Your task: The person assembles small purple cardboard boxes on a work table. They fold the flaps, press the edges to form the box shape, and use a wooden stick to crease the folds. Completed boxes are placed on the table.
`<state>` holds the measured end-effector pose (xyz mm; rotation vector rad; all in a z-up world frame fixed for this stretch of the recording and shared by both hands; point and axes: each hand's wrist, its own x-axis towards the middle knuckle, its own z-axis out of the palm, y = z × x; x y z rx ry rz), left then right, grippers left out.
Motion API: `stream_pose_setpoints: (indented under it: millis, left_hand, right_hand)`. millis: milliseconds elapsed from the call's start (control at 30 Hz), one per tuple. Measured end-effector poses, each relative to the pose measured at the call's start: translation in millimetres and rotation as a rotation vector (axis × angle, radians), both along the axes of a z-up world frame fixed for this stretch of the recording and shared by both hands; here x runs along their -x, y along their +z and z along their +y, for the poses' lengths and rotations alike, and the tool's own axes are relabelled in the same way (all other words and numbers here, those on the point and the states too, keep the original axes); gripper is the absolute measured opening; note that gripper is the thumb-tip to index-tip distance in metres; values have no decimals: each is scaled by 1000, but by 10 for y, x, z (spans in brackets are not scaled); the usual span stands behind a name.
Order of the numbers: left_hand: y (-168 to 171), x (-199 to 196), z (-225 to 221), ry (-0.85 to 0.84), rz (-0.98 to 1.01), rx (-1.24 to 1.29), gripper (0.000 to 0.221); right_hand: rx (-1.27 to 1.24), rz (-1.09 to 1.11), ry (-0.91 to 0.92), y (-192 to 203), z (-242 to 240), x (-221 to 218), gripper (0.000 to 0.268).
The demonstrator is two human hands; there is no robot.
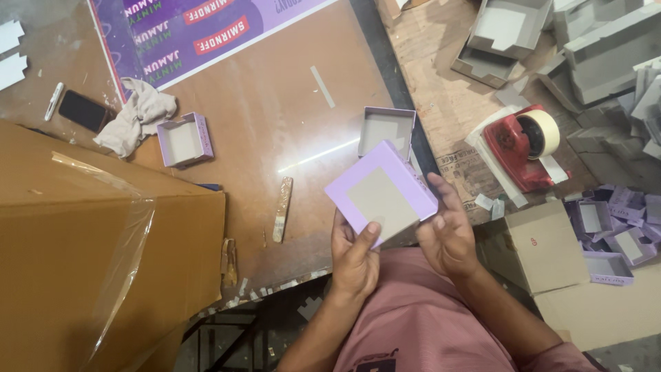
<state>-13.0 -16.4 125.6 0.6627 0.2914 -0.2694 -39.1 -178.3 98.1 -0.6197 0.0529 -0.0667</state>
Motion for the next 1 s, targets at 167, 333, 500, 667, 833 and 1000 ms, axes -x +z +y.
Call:
stream_pose_setpoints:
  millis: [167,333,500,667,833,1000]
  left_hand:
    - [82,31,-43,-5,-141,-84,80]
    - [145,92,-51,-7,-266,-199,84]
    - [131,112,-66,36,-264,-227,82]
    - [131,114,-33,38,-237,-247,81]
    - [154,168,-41,-13,-265,-317,82]
    - [182,254,-35,-83,-300,-408,88]
  right_hand:
    - [26,-40,-93,-172,8,17,61]
    - [-17,-39,-146,-208,22,-11,49]
    - [28,13,-153,-225,42,-55,40]
    - [-7,-39,-115,-214,74,-79,44]
    - [-158,-65,-95,-177,22,-80,38]
    - [-178,91,-138,-210,31,-113,31]
